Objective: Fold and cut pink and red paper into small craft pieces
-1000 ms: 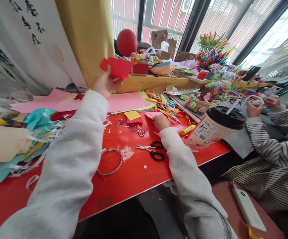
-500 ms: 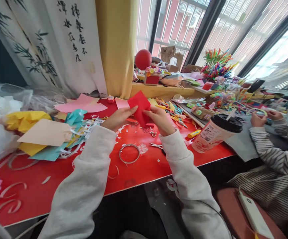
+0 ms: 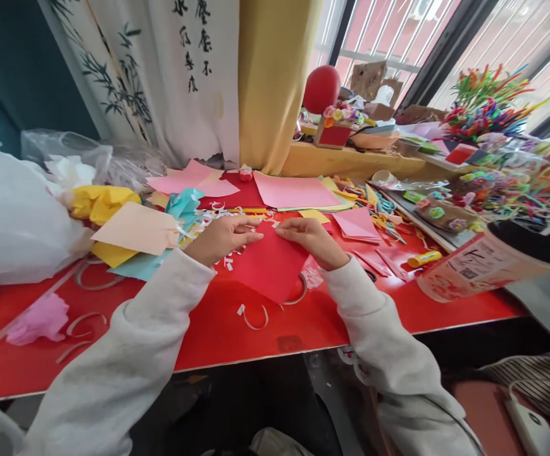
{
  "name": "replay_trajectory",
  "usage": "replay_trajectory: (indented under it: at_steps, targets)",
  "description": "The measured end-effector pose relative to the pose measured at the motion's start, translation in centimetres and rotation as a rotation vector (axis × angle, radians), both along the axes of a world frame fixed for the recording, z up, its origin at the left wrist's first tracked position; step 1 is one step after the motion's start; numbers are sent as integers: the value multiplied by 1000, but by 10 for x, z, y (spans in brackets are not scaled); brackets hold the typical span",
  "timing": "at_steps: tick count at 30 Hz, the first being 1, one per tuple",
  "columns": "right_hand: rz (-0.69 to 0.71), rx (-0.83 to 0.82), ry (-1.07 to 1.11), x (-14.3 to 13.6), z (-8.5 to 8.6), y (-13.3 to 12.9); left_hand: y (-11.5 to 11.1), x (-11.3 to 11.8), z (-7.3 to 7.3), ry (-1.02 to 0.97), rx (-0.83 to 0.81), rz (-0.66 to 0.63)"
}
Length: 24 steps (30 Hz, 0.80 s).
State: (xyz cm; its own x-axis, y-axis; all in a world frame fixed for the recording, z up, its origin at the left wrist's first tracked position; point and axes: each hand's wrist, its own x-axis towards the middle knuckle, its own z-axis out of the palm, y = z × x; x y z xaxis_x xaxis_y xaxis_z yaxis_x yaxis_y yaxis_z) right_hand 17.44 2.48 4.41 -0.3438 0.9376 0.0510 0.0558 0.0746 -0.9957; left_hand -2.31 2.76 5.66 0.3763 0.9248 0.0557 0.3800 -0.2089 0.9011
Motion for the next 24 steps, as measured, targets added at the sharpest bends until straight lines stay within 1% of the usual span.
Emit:
replay_trajectory:
  at_steps: [3, 6, 8, 10, 13, 16, 20, 24]
  targets:
    - [78, -18, -149, -5, -1, -5, -4, -1, -3, 6, 24, 19]
    - [159, -24, -234, -7, -4, -9, -6, 1, -6, 9, 69, 22]
    - [182, -29, -272, -6, -5, -10, -6, 1, -8, -28, 11, 11]
    - [181, -23, -316, -5, -5, -11, -6, 1, -10, -65, -107, -22]
    - [192, 18, -386, -1, -4, -11, -6, 1, -10, -59, -217, -71]
    - [239, 31, -439, 1, -2, -11, -6, 2, -10, -42, -259, -91]
    - [286, 37, -450, 1, -1, -12, -7, 4, -12, -61, -303, -101]
    - [307, 41, -453, 0, 0, -13, -8, 4, -12, -37, -322, -182]
